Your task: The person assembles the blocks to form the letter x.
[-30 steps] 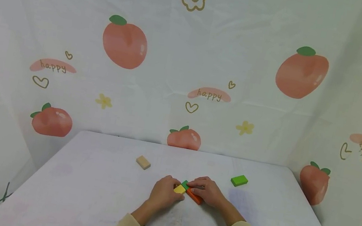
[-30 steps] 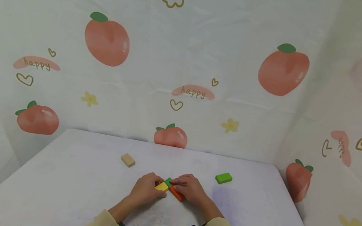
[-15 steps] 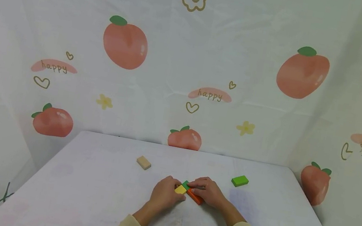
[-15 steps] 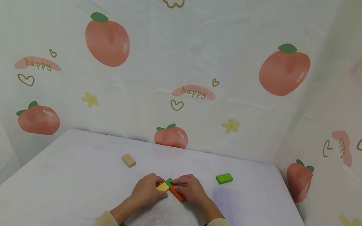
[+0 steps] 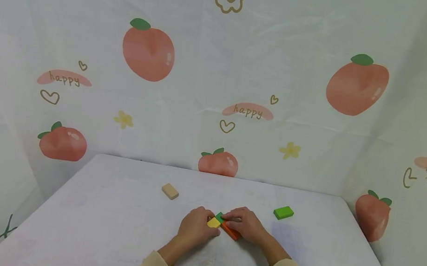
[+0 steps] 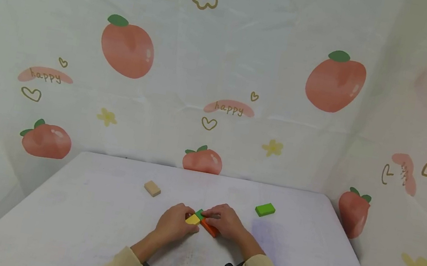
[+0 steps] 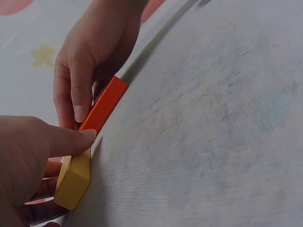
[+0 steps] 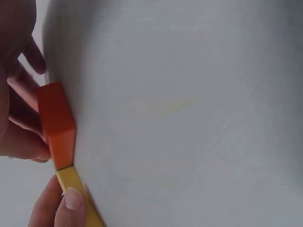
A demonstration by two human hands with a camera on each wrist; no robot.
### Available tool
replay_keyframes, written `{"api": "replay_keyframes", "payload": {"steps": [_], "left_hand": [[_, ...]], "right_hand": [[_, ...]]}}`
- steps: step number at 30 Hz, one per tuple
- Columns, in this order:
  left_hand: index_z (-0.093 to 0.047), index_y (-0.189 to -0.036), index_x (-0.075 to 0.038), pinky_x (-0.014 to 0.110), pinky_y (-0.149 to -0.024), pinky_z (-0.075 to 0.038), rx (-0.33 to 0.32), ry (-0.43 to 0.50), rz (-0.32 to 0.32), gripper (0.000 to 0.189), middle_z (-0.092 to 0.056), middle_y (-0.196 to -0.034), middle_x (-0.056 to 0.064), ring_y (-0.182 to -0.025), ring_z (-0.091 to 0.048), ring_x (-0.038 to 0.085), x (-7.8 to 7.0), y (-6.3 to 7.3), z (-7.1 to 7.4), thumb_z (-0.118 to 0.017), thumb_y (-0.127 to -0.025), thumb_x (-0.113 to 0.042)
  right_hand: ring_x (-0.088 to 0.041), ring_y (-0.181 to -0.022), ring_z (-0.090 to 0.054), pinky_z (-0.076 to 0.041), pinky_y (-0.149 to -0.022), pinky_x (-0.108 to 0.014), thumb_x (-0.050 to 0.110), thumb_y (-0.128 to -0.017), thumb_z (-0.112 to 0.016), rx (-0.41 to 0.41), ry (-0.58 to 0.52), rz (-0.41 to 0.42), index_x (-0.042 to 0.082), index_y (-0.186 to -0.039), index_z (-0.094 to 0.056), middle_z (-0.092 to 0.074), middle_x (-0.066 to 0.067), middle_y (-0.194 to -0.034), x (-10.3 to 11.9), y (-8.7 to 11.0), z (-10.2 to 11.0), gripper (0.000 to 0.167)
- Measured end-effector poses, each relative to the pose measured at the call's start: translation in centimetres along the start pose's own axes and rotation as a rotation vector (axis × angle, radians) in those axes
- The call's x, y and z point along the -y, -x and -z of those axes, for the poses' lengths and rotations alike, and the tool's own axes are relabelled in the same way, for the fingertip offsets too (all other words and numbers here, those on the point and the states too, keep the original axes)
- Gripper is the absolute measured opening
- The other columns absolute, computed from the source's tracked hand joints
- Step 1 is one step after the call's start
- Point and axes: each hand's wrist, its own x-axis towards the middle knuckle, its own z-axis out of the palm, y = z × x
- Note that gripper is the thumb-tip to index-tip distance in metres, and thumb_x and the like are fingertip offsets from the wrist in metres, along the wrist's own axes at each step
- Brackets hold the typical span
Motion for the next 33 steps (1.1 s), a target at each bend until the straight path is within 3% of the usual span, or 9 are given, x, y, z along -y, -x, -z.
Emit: {"api": "replay_keyframes", "payload": {"steps": [8,13,18,23,33], "left_hand": [[-0.065,-0.123,-0.012,0.030,-0.064,-0.044,0.007,-0.018,-0.041,0.053,-0.053,-0.084,-0.003,-0.073,-0.049,0.013,0.2,-0.2,0.3,-0.074,-0.083,-0.045],[-0.066,-0.121,-0.013,0.031,-0.067,-0.045,-0.002,-0.008,-0.060,0.045,-0.054,-0.088,-0.002,-0.076,-0.049,0.013,0.5,-0.3,0.6,-0.067,-0.089,-0.045],[-0.068,-0.116,-0.014,0.032,-0.073,-0.049,-0.047,-0.012,-0.072,0.037,-0.058,-0.095,-0.001,-0.084,-0.055,0.014,1.1,-0.6,1.0,-0.065,-0.092,-0.041],[-0.070,-0.111,-0.015,0.032,-0.072,-0.049,-0.117,-0.025,-0.098,0.030,-0.058,-0.092,-0.001,-0.083,-0.057,0.015,1.7,-0.9,1.5,-0.067,-0.091,-0.038],[-0.072,-0.104,-0.015,0.032,-0.069,-0.048,-0.157,-0.012,-0.110,0.021,-0.057,-0.088,-0.003,-0.079,-0.055,0.014,2.8,-1.3,2.1,-0.070,-0.090,-0.030]], "right_hand": [[-0.025,-0.104,-0.057,-0.044,-0.091,-0.050,0.011,-0.091,-0.067,-0.007,0.092,0.011,0.014,-0.105,-0.076,-0.070,0.003,-0.105,1.0,-0.3,0.3,0.017],[-0.025,-0.100,-0.057,-0.045,-0.087,-0.047,0.008,-0.089,-0.069,-0.060,0.178,0.074,0.012,-0.103,-0.075,-0.070,0.000,-0.104,1.5,-0.2,0.2,0.016],[-0.025,-0.102,-0.057,-0.046,-0.088,-0.048,0.011,-0.089,-0.070,-0.093,0.260,0.087,0.013,-0.105,-0.074,-0.069,-0.004,-0.109,2.0,0.3,-0.1,0.017],[-0.027,-0.106,-0.057,-0.046,-0.089,-0.049,0.018,-0.090,-0.070,-0.057,0.269,0.089,0.011,-0.113,-0.072,-0.067,-0.007,-0.117,2.3,0.7,-0.3,0.024],[-0.025,-0.109,-0.054,-0.044,-0.088,-0.047,0.018,-0.091,-0.068,-0.022,0.273,0.093,0.012,-0.117,-0.072,-0.066,-0.003,-0.121,2.2,1.1,-0.6,0.027]]}}
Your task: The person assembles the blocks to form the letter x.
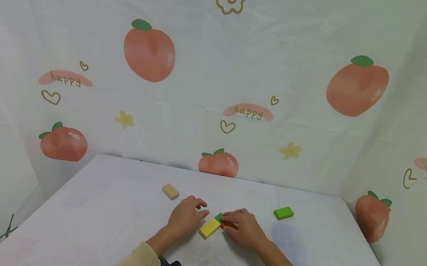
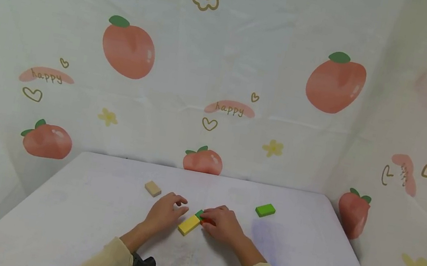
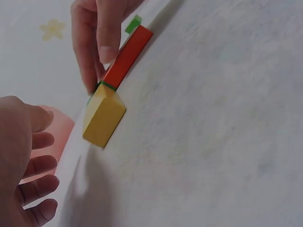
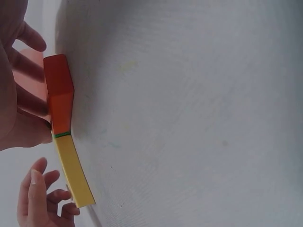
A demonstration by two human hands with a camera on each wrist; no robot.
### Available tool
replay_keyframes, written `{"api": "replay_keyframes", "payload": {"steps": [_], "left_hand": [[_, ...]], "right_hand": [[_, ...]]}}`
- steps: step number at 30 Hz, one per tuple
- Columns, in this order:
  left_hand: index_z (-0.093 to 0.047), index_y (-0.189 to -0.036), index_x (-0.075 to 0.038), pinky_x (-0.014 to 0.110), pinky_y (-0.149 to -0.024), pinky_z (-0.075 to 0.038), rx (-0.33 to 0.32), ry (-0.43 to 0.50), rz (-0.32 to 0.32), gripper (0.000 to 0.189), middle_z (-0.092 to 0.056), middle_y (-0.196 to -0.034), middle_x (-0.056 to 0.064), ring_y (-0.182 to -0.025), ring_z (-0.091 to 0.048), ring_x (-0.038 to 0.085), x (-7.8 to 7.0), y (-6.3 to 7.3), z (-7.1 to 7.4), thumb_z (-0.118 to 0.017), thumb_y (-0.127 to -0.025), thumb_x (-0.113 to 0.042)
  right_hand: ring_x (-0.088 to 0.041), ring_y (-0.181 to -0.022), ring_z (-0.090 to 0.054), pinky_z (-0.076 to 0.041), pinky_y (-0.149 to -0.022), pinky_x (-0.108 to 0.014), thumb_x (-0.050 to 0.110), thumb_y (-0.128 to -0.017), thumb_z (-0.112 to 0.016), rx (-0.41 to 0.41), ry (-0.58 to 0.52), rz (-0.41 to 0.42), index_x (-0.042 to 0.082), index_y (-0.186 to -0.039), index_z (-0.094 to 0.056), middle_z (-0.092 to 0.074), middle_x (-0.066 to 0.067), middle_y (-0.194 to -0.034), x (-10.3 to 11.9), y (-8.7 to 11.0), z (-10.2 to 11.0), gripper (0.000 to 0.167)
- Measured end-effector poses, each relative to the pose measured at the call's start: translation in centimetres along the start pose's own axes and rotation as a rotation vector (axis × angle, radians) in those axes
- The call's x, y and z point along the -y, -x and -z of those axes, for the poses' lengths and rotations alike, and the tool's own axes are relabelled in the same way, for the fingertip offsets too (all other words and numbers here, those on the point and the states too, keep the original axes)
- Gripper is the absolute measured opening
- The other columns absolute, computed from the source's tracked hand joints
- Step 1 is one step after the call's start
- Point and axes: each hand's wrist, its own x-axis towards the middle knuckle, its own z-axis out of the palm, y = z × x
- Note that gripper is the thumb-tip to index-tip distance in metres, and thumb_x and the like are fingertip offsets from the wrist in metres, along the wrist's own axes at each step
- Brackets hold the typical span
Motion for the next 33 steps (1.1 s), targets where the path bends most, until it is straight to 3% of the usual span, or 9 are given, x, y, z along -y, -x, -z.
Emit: {"api": "replay_keyframes", "payload": {"steps": [9,17,25,33], "left_hand": [[-0.072,-0.104,-0.016,0.034,-0.076,-0.051,-0.069,-0.001,0.014,0.019,-0.061,-0.094,-0.001,-0.088,-0.058,0.017,1.6,-1.1,0.9,-0.072,-0.089,-0.027],[-0.073,-0.104,-0.016,0.041,-0.088,-0.049,-0.157,-0.065,0.012,0.018,-0.063,-0.102,0.002,-0.102,-0.059,0.024,4.1,-1.8,1.4,-0.073,-0.087,-0.023],[-0.074,-0.101,-0.016,0.046,-0.079,-0.045,-0.260,-0.180,-0.029,0.016,-0.063,-0.106,0.006,-0.097,-0.057,0.028,6.0,-2.2,2.3,-0.073,-0.086,-0.021],[-0.071,-0.109,-0.016,0.054,-0.092,-0.035,-0.223,-0.189,-0.002,0.022,-0.059,-0.121,0.009,-0.114,-0.050,0.033,7.2,-2.3,2.8,-0.071,-0.088,-0.024]], "right_hand": [[-0.025,-0.112,-0.053,-0.043,-0.091,-0.047,0.020,-0.091,-0.069,0.024,-0.004,-0.038,0.015,-0.119,-0.071,-0.064,-0.003,-0.124,0.4,0.2,0.0,0.029],[-0.026,-0.119,-0.049,-0.040,-0.092,-0.050,0.028,-0.090,-0.070,0.042,0.038,0.041,0.021,-0.124,-0.068,-0.060,-0.001,-0.131,0.4,0.5,-0.3,0.034],[-0.026,-0.125,-0.046,-0.039,-0.096,-0.051,0.031,-0.091,-0.069,0.087,0.049,0.105,0.023,-0.128,-0.066,-0.055,0.000,-0.137,0.6,0.9,-0.3,0.037],[-0.028,-0.129,-0.045,-0.036,-0.100,-0.053,0.031,-0.090,-0.070,0.100,0.048,0.134,0.021,-0.129,-0.065,-0.053,0.000,-0.140,0.5,1.3,-0.4,0.040]]}}
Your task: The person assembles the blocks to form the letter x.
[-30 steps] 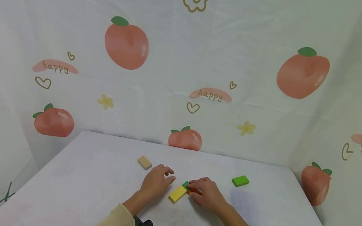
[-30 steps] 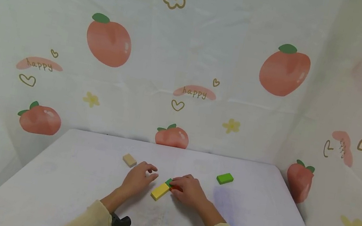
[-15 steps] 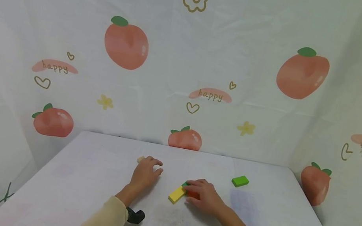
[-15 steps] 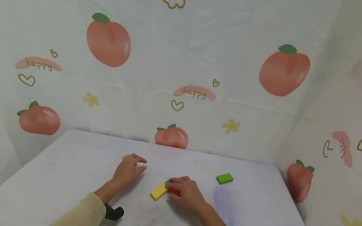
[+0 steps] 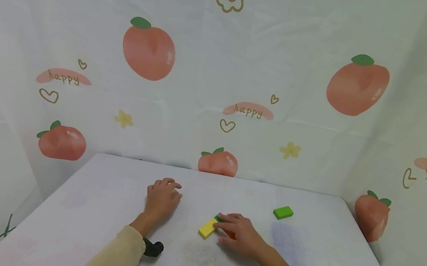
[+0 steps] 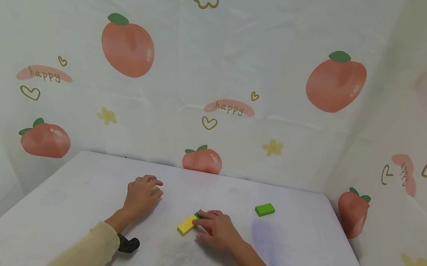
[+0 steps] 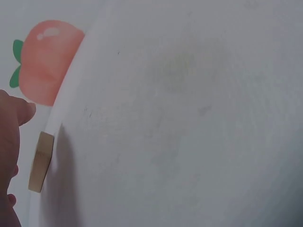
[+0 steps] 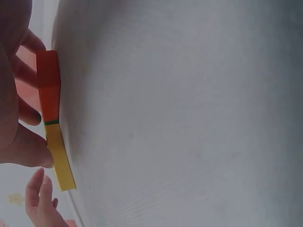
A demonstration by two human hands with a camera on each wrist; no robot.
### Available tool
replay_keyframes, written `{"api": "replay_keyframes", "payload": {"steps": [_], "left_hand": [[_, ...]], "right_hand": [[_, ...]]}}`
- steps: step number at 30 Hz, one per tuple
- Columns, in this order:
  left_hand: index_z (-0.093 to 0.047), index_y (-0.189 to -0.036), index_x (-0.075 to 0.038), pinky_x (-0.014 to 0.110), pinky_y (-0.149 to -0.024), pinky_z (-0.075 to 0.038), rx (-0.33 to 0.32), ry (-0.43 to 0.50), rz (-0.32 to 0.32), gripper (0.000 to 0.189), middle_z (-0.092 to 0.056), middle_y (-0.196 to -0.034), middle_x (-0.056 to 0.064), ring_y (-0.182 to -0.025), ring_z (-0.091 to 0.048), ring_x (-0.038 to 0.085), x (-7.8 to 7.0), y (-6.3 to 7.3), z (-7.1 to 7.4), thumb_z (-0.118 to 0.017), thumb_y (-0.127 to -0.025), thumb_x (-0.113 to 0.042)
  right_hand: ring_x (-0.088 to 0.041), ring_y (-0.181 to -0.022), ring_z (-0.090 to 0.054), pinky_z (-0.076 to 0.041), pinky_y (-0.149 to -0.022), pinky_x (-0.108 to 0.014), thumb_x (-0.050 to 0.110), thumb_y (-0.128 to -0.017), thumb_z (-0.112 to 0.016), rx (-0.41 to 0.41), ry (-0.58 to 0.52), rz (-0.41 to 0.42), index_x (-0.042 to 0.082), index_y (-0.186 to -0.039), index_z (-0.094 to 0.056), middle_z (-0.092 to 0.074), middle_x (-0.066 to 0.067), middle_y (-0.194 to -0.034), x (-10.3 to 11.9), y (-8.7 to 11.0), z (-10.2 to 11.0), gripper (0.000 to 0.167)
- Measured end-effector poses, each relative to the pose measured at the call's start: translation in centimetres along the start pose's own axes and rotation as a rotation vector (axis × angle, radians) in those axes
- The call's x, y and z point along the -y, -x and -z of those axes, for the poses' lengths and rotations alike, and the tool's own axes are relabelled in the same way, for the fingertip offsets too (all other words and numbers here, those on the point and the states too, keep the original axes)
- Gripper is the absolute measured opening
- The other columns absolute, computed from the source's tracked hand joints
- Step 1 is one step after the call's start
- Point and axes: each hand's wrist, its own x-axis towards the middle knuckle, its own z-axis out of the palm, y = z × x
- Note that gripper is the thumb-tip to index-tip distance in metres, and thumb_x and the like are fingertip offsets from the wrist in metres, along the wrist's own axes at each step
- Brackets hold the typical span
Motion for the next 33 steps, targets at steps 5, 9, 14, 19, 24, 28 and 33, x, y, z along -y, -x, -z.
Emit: {"api": "replay_keyframes", "payload": {"steps": [5,9,14,19,24,28,33], "left_hand": [[-0.070,-0.112,-0.015,0.056,-0.095,-0.033,0.053,0.002,0.014,0.026,-0.057,-0.128,0.011,-0.119,-0.048,0.035,0.4,0.0,0.3,-0.070,-0.088,-0.025],[-0.069,-0.116,-0.014,0.058,-0.096,-0.031,0.096,0.022,0.017,0.031,-0.055,-0.132,0.012,-0.122,-0.045,0.037,0.8,0.0,0.4,-0.070,-0.088,-0.027],[-0.068,-0.119,-0.017,0.060,-0.097,-0.028,0.128,0.008,0.008,0.035,-0.054,-0.135,0.011,-0.123,-0.044,0.037,1.6,0.0,0.4,-0.069,-0.088,-0.032],[-0.066,-0.124,-0.019,0.061,-0.097,-0.029,0.175,-0.015,-0.021,0.041,-0.051,-0.138,0.013,-0.124,-0.043,0.038,2.1,-0.1,0.6,-0.071,-0.087,-0.035],[-0.063,-0.129,-0.020,0.060,-0.095,-0.032,0.232,-0.036,-0.061,0.047,-0.050,-0.139,0.014,-0.123,-0.045,0.039,2.6,-0.3,0.9,-0.072,-0.086,-0.038],[-0.063,-0.129,-0.021,0.058,-0.094,-0.035,0.271,-0.059,-0.088,0.047,-0.050,-0.139,0.013,-0.122,-0.046,0.038,2.7,-0.6,1.3,-0.071,-0.086,-0.037],[-0.064,-0.128,-0.018,0.054,-0.089,-0.039,0.313,-0.096,-0.134,0.045,-0.053,-0.136,0.011,-0.117,-0.050,0.037,2.8,-1.0,1.8,-0.072,-0.087,-0.034]], "right_hand": [[-0.024,-0.131,-0.045,-0.037,-0.104,-0.047,0.030,-0.091,-0.069,0.025,-0.049,-0.009,0.020,-0.131,-0.064,-0.052,0.001,-0.142,-0.3,0.1,-0.1,0.042],[-0.021,-0.133,-0.043,-0.037,-0.104,-0.044,0.029,-0.092,-0.068,0.048,-0.104,-0.034,0.020,-0.133,-0.062,-0.049,0.002,-0.144,-0.4,0.1,-0.2,0.042],[-0.021,-0.134,-0.042,-0.036,-0.105,-0.044,0.027,-0.092,-0.068,0.062,-0.132,-0.061,0.021,-0.134,-0.062,-0.048,0.004,-0.145,-0.5,0.1,-0.2,0.042],[-0.020,-0.135,-0.041,-0.036,-0.105,-0.043,0.026,-0.092,-0.068,0.065,-0.134,-0.068,0.021,-0.134,-0.061,-0.047,0.005,-0.145,-0.4,0.1,-0.1,0.042],[-0.021,-0.136,-0.040,-0.036,-0.106,-0.043,0.024,-0.092,-0.068,0.064,-0.139,-0.070,0.021,-0.134,-0.061,-0.046,0.004,-0.146,-0.5,0.1,-0.1,0.043],[-0.021,-0.136,-0.040,-0.036,-0.106,-0.043,0.022,-0.092,-0.068,0.065,-0.146,-0.069,0.019,-0.134,-0.061,-0.046,0.003,-0.146,-0.3,0.2,0.0,0.043],[-0.021,-0.136,-0.040,-0.036,-0.106,-0.043,0.021,-0.093,-0.068,0.070,-0.147,-0.067,0.018,-0.134,-0.061,-0.047,0.002,-0.146,-0.2,0.3,0.2,0.042]]}}
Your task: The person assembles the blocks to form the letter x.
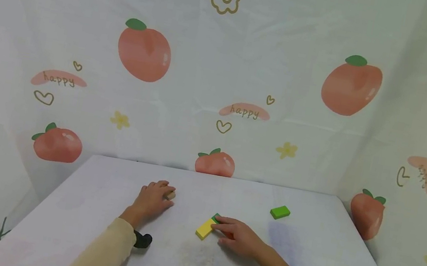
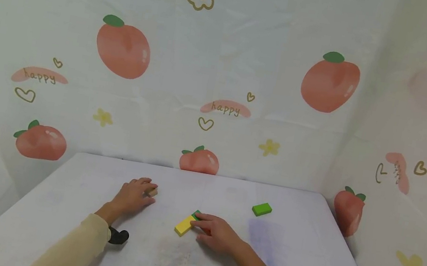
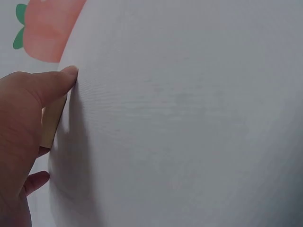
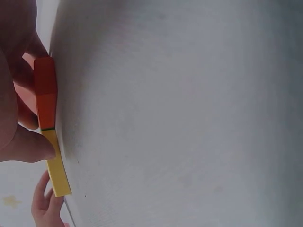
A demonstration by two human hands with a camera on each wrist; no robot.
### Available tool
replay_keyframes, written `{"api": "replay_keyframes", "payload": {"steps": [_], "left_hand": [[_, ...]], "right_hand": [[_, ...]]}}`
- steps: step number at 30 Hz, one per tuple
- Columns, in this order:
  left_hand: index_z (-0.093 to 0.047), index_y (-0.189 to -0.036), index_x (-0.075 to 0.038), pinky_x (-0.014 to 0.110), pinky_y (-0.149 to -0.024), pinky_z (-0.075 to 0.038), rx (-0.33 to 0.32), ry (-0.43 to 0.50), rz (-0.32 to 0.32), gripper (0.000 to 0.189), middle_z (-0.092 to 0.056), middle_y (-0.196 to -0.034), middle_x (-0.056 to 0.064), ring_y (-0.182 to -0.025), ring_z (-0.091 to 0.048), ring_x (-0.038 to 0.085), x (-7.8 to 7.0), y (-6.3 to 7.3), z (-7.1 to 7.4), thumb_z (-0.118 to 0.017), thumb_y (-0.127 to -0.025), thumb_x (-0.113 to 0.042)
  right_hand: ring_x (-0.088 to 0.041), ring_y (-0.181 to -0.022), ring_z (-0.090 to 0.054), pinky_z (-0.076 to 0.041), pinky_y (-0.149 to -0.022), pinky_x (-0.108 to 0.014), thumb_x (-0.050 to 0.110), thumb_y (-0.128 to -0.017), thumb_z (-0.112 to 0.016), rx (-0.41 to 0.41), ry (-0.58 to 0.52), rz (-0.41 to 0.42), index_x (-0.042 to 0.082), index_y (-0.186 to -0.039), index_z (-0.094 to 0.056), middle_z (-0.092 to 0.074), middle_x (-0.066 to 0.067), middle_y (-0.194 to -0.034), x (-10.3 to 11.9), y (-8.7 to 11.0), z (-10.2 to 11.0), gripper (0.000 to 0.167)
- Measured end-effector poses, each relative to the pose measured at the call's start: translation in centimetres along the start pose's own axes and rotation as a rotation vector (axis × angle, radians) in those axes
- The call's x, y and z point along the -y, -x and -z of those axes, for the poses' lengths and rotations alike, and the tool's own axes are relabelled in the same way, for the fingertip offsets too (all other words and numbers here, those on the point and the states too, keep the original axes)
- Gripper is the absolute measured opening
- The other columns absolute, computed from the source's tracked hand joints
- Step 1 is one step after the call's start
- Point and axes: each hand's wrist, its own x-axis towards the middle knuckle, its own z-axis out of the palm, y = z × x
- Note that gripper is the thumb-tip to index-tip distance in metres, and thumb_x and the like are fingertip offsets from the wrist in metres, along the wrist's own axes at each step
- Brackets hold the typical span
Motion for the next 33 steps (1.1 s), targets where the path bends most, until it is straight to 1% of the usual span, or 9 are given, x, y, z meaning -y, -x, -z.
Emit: {"api": "replay_keyframes", "payload": {"steps": [4,7,10,16,20,23,26,31,33], "left_hand": [[-0.064,-0.128,-0.015,0.054,-0.085,-0.041,0.021,-0.035,-0.042,0.045,-0.055,-0.133,0.011,-0.112,-0.053,0.037,0.2,-0.3,0.5,-0.073,-0.086,-0.031],[-0.065,-0.128,-0.016,0.052,-0.086,-0.042,0.045,-0.061,-0.050,0.045,-0.056,-0.132,0.010,-0.112,-0.053,0.036,0.4,-0.4,0.6,-0.072,-0.087,-0.032],[-0.065,-0.128,-0.017,0.051,-0.086,-0.043,0.066,-0.072,-0.050,0.044,-0.057,-0.132,0.009,-0.112,-0.053,0.035,0.6,-0.6,0.8,-0.072,-0.087,-0.031],[-0.067,-0.125,-0.018,0.050,-0.088,-0.043,0.087,-0.070,-0.039,0.041,-0.059,-0.129,0.008,-0.110,-0.053,0.033,0.7,-1.0,1.0,-0.073,-0.086,-0.030],[-0.068,-0.123,-0.019,0.047,-0.087,-0.043,0.101,-0.079,-0.027,0.041,-0.062,-0.121,0.005,-0.105,-0.053,0.029,1.0,-1.2,0.7,-0.074,-0.086,-0.033],[-0.069,-0.121,-0.017,0.045,-0.085,-0.045,0.096,-0.073,-0.024,0.040,-0.063,-0.114,0.003,-0.101,-0.054,0.027,1.2,-1.3,0.5,-0.075,-0.085,-0.034],[-0.069,-0.119,-0.017,0.045,-0.085,-0.046,0.091,-0.068,-0.025,0.038,-0.062,-0.110,0.002,-0.099,-0.055,0.026,1.2,-1.2,0.5,-0.075,-0.085,-0.035],[-0.070,-0.117,-0.016,0.044,-0.083,-0.048,0.075,-0.064,-0.051,0.036,-0.061,-0.106,0.003,-0.096,-0.057,0.025,1.1,-1.1,0.6,-0.075,-0.085,-0.032],[-0.070,-0.118,-0.016,0.043,-0.082,-0.049,0.074,-0.078,-0.066,0.035,-0.061,-0.105,0.003,-0.095,-0.057,0.024,1.1,-1.1,0.6,-0.075,-0.086,-0.030]], "right_hand": [[-0.021,-0.136,-0.040,-0.036,-0.105,-0.043,0.021,-0.092,-0.068,0.001,-0.006,-0.004,0.018,-0.134,-0.061,-0.046,0.002,-0.146,0.0,0.0,0.0,0.042],[-0.021,-0.136,-0.040,-0.036,-0.106,-0.043,0.021,-0.093,-0.068,0.003,-0.007,-0.005,0.019,-0.134,-0.061,-0.046,0.003,-0.146,0.0,0.0,0.0,0.042],[-0.021,-0.136,-0.040,-0.036,-0.106,-0.042,0.022,-0.093,-0.067,0.007,-0.005,-0.007,0.019,-0.135,-0.061,-0.046,0.003,-0.146,-0.1,-0.1,-0.1,0.042],[-0.021,-0.136,-0.039,-0.036,-0.105,-0.043,0.023,-0.093,-0.067,0.008,-0.011,-0.016,0.021,-0.135,-0.060,-0.046,0.004,-0.146,-0.1,-0.2,0.0,0.042],[-0.021,-0.136,-0.039,-0.036,-0.105,-0.044,0.024,-0.093,-0.067,0.015,-0.011,-0.031,0.022,-0.135,-0.061,-0.046,0.005,-0.146,-0.1,-0.1,-0.1,0.042],[-0.021,-0.136,-0.039,-0.036,-0.105,-0.044,0.024,-0.093,-0.067,0.017,-0.005,-0.036,0.022,-0.135,-0.060,-0.046,0.005,-0.147,-0.1,-0.1,-0.1,0.042],[-0.021,-0.136,-0.040,-0.037,-0.105,-0.044,0.023,-0.093,-0.067,0.015,0.000,-0.032,0.022,-0.135,-0.060,-0.046,0.004,-0.147,-0.1,-0.1,-0.1,0.043],[-0.022,-0.136,-0.040,-0.037,-0.105,-0.043,0.022,-0.093,-0.068,0.011,-0.001,-0.016,0.021,-0.135,-0.060,-0.046,0.002,-0.147,0.0,0.0,0.0,0.043],[-0.022,-0.136,-0.039,-0.037,-0.105,-0.043,0.022,-0.092,-0.068,0.012,0.000,-0.015,0.021,-0.135,-0.060,-0.046,0.002,-0.147,0.0,0.0,0.0,0.043]]}}
